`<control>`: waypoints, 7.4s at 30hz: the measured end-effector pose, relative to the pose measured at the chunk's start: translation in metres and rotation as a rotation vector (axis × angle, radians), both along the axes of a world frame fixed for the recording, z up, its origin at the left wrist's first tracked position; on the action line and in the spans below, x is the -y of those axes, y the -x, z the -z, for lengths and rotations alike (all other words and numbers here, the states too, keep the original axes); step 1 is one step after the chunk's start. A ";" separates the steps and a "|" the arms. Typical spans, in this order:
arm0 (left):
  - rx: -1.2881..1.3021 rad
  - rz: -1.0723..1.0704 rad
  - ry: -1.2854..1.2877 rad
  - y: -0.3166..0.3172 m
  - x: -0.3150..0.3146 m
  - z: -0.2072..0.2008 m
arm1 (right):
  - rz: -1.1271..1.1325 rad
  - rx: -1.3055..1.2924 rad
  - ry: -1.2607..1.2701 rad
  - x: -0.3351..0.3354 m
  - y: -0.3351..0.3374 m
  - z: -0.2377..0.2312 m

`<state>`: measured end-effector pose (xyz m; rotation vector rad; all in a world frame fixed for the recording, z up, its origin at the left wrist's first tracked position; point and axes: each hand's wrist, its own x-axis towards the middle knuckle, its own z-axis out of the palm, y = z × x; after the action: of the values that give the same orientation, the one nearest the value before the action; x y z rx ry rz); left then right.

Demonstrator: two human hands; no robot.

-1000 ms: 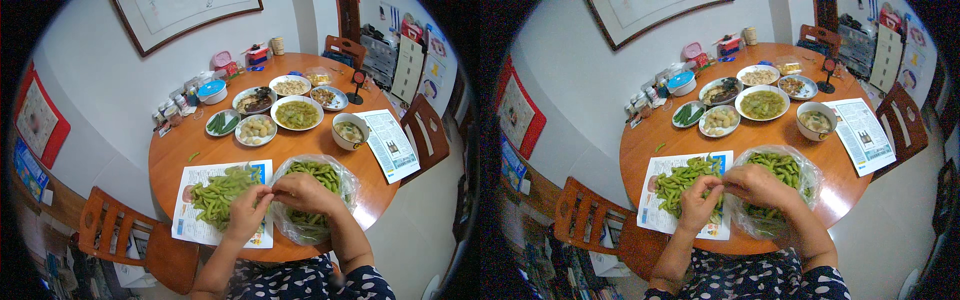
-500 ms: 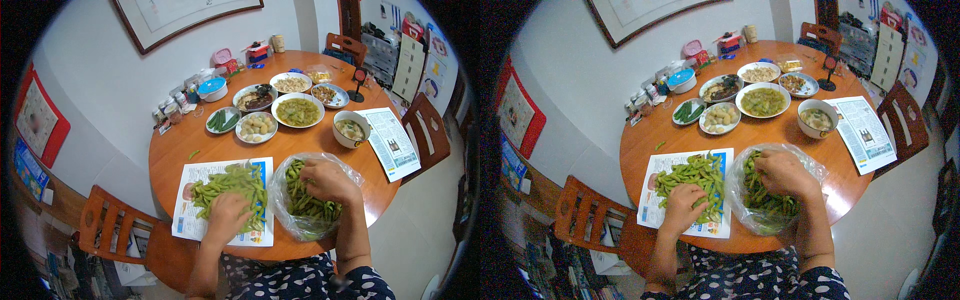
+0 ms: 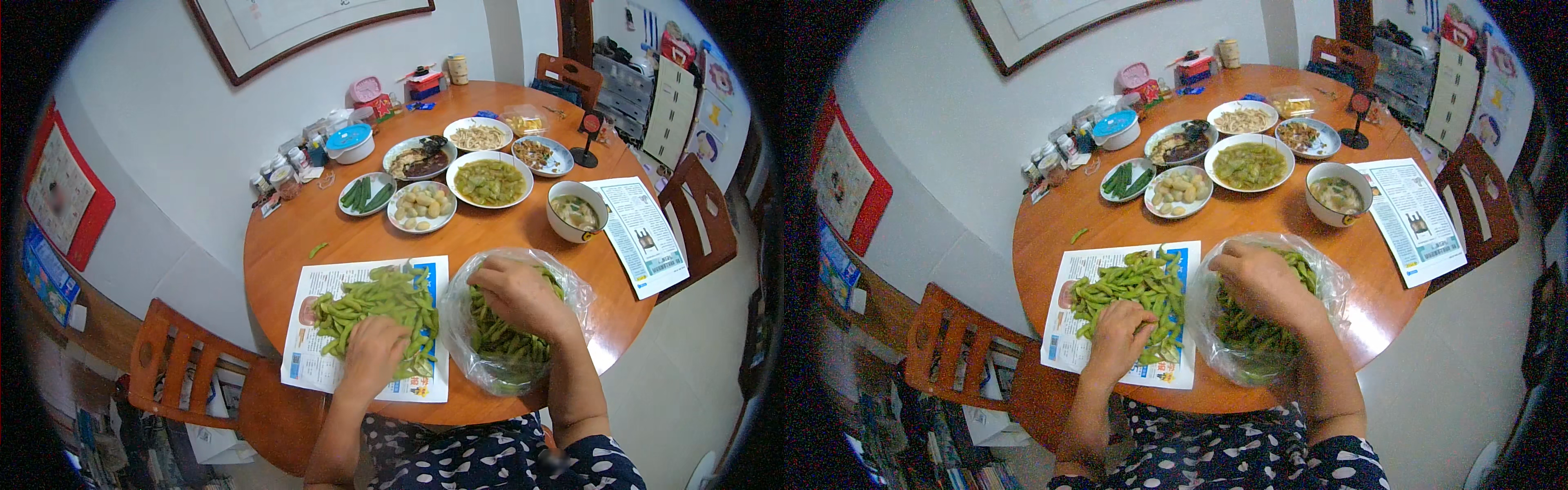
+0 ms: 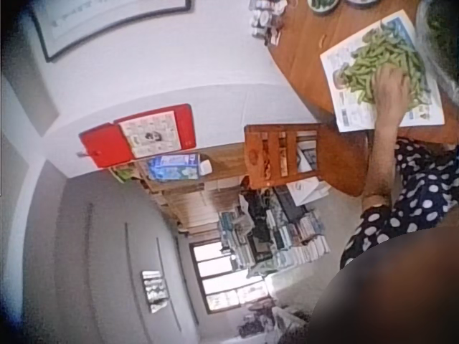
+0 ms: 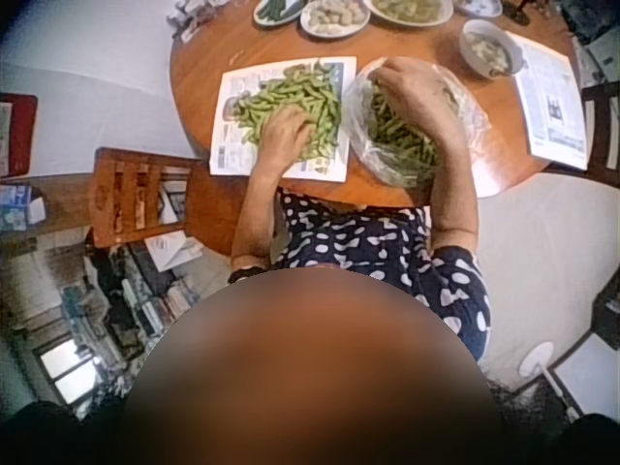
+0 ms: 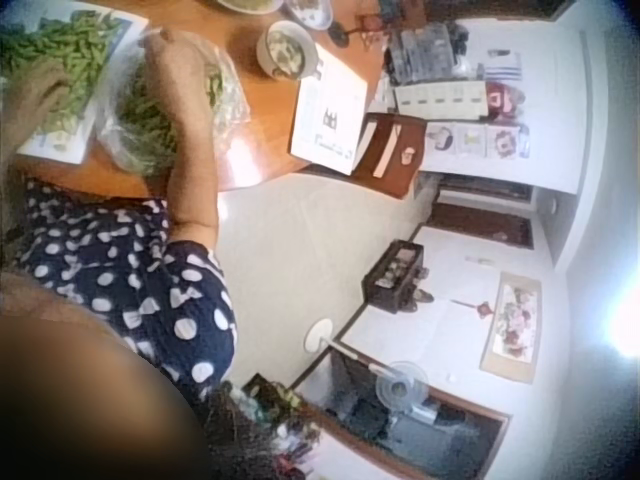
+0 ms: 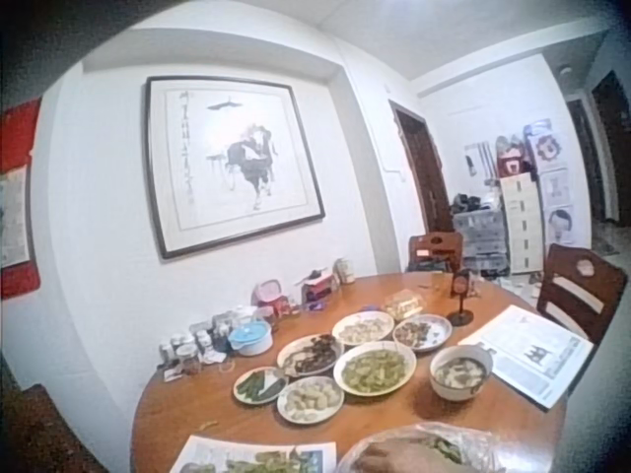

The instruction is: The recorder is picking edamame from a plastic bag and placing them on a newspaper on the table.

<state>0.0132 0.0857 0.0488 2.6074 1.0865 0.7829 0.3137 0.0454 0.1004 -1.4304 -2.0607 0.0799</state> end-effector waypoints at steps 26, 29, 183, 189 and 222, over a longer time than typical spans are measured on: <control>0.322 0.078 0.051 -0.047 0.010 -0.019 | -0.360 -0.109 0.070 -0.005 0.029 0.013; 0.332 0.104 0.046 -0.047 0.011 -0.020 | -0.380 -0.150 0.038 -0.005 0.029 0.013; 0.349 0.102 0.059 -0.043 -0.006 -0.029 | -0.215 -0.096 0.050 0.003 0.029 -0.004; 0.408 0.111 0.173 -0.052 -0.001 -0.024 | -0.212 -0.069 0.096 0.003 0.021 -0.005; -0.071 -0.207 -0.137 0.006 -0.026 -0.002 | 0.186 0.160 0.157 0.011 -0.024 -0.005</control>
<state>0.0069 0.1112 0.0510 2.6826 1.3867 0.8405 0.3375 0.0345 0.1058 -1.7698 -2.0747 0.0525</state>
